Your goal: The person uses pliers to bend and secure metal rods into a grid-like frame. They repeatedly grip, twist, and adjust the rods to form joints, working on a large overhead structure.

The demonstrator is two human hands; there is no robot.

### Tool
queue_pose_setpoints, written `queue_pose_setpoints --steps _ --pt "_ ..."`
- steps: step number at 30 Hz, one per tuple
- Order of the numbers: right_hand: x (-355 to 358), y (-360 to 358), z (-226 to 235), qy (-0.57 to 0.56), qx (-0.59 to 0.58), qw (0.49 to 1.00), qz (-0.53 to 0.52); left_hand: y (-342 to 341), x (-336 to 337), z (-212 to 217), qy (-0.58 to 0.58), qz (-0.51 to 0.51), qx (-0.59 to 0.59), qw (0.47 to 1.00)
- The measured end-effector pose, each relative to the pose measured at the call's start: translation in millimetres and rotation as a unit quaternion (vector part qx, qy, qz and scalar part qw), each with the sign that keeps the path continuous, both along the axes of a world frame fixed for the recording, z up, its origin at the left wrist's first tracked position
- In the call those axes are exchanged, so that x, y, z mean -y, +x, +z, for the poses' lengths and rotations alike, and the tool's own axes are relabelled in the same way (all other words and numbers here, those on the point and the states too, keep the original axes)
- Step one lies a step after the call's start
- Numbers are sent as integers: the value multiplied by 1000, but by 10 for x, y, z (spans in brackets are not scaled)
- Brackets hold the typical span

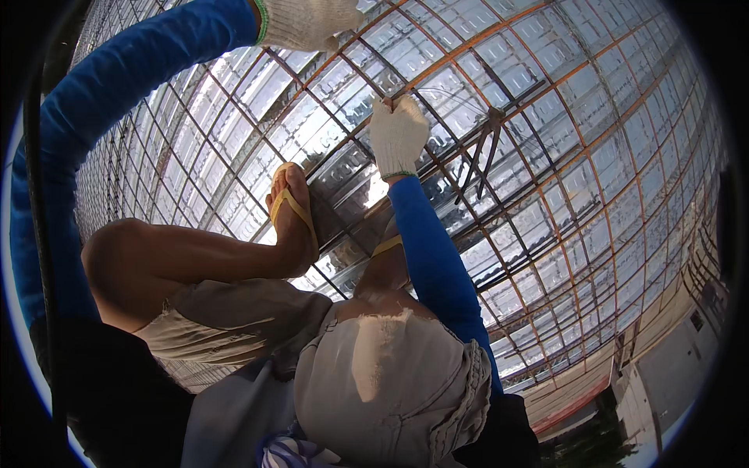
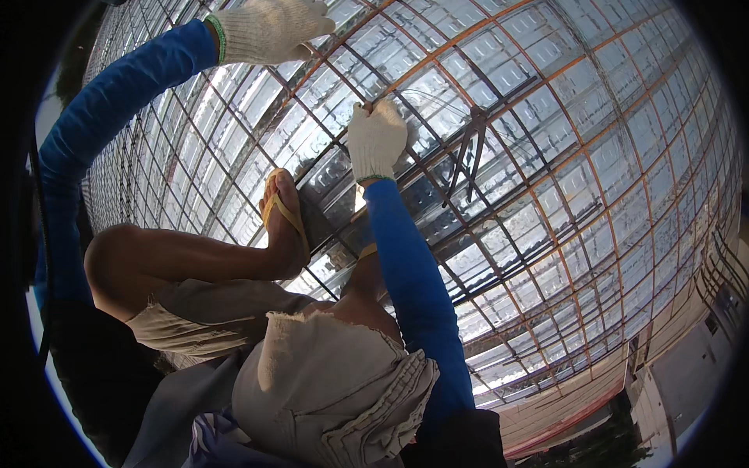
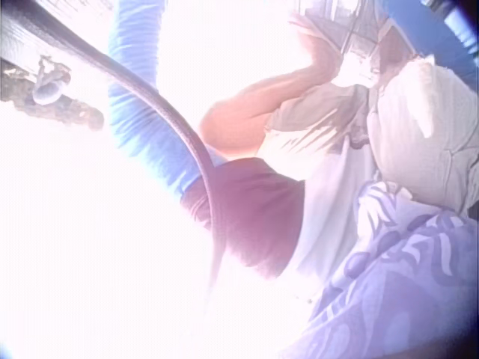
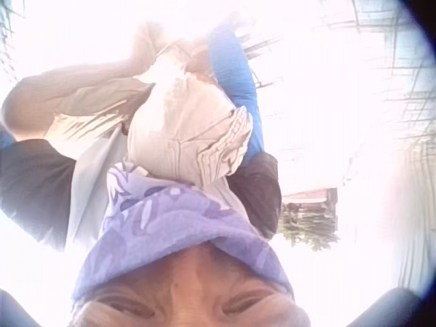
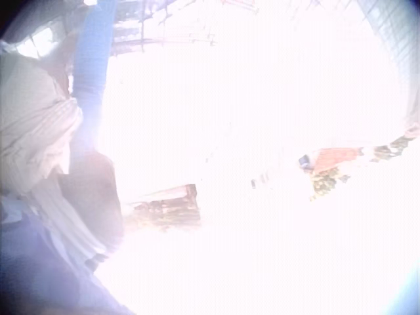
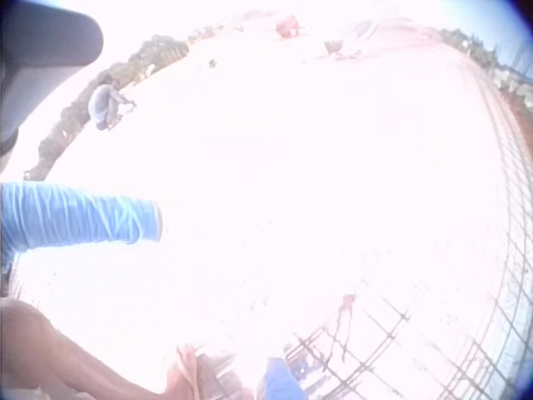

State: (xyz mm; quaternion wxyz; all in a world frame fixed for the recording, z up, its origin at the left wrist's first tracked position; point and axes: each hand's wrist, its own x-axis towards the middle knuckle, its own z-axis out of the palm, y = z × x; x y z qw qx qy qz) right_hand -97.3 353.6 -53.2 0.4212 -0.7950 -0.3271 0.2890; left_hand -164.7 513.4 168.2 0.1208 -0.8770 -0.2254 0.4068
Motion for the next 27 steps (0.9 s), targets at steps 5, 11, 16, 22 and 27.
queue_pose_setpoints --steps 5,11,16,22,27 --pt "-28 759 -278 -71 99 993 -6 -1231 163 351 33 125 114 985" --pt "136 582 -72 -78 -172 977 97 -2062 287 535 43 197 78 976" --pt "720 716 201 -54 -9 971 231 -2117 321 -4 -31 129 91 987" --pt "1307 1452 559 -260 368 886 111 -1329 132 -1284 -187 41 355 915" --pt "1383 1639 424 -347 269 898 25 -911 218 -1602 -378 79 267 883"
